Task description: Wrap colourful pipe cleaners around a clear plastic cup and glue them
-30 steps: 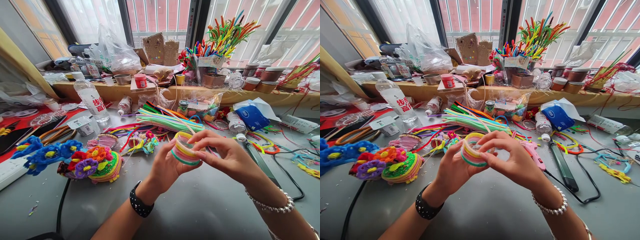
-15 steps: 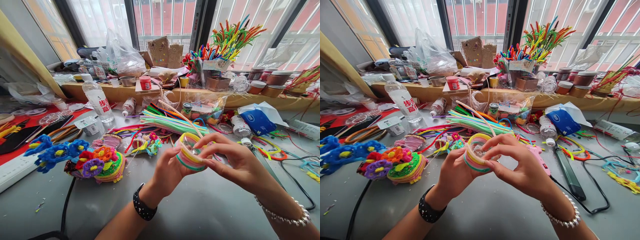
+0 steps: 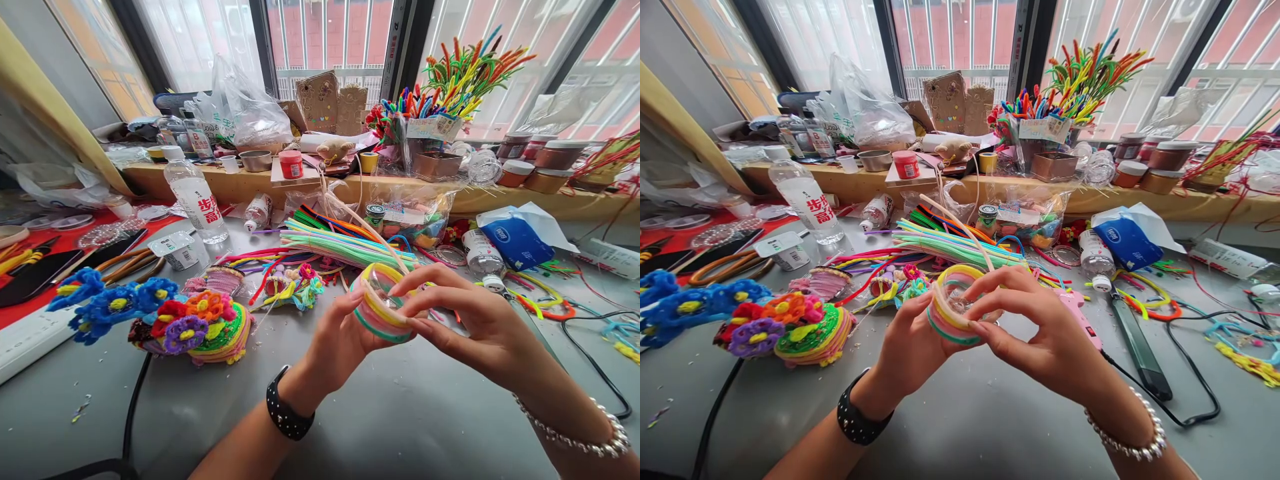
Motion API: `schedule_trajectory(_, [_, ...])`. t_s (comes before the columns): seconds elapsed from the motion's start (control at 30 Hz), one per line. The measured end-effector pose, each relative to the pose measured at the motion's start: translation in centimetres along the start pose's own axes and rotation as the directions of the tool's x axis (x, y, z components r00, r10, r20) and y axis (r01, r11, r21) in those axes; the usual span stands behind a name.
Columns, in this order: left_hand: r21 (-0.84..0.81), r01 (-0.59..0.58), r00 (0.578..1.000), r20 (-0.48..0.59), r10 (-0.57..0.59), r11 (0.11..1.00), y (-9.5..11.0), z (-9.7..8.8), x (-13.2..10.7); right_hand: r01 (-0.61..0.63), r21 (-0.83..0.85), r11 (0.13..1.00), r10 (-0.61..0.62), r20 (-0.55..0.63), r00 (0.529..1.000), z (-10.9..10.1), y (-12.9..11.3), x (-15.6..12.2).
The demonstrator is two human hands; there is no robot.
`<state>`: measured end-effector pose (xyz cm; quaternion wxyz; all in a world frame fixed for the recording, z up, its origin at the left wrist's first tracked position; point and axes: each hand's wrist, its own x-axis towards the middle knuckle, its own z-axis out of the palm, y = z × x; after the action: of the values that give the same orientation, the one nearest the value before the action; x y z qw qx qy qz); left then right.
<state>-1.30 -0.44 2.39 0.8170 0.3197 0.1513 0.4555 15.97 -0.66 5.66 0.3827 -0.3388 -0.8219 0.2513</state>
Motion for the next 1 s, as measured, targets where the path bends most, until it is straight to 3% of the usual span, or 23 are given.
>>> schedule_trajectory(1.0, [-0.042, 0.013, 1.0, -0.001, -0.013, 0.999, 0.0, -0.11, 0.33, 0.029, -0.04, 0.999, -0.028, 0.029, 0.999, 0.0, -0.04, -0.18])
